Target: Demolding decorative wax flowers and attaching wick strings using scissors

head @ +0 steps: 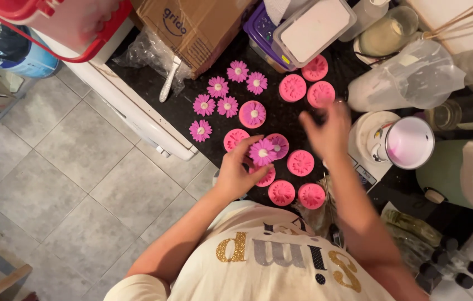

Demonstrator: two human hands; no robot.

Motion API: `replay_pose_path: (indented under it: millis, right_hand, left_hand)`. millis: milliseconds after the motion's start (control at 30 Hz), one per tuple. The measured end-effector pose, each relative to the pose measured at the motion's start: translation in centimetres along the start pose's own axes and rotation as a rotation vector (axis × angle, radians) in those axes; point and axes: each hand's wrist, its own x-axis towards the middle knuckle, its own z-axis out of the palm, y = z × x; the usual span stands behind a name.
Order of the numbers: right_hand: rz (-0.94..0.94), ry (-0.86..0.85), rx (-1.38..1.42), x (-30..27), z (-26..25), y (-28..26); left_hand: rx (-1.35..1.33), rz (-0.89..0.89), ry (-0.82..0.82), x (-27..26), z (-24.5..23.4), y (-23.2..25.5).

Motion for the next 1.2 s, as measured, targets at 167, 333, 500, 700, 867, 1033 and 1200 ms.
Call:
replay_pose_path:
  millis: [167, 333, 500, 700, 867, 1033, 1200]
  right_hand:
    - [0.522, -0.395, 1.066, -7.2, -1.4, -4.9]
    - [0.644, -0.231, 1.150, -3.2, -2.3, -4.5]
    - [0.421, 0.205, 0.772, 6.0, 5.8, 6.3]
    - [0.349, 0.159, 0.559, 11.8, 13.6, 16.9]
    - [0.136, 0.232, 0.048, 11.0, 10.0, 11.9]
    - [-0.066, 0.196, 0.036, 5.7, 7.1, 7.6]
    - [-0.305, -0.579, 0.310, -3.6, -1.0, -1.5]
  left_hand:
    - [0.327, 0.182, -0.046, 1.2, 1.7, 2.5]
    - [0.414, 0.268, -0.042, 1.3, 2.1, 2.0]
    - [0.482, 0.218, 0.064, 0.3, -0.3, 0.9]
    - [0.487, 0.142, 0.172, -1.8, -2.7, -0.6]
    - [0.494, 0.101, 0.153, -2.2, -3.2, 0.8]
    - [0.486, 0.110, 0.107, -2.3, -3.1, 0.8]
    - [0.459, 0.131, 0.169, -2.4, -3.1, 0.8]
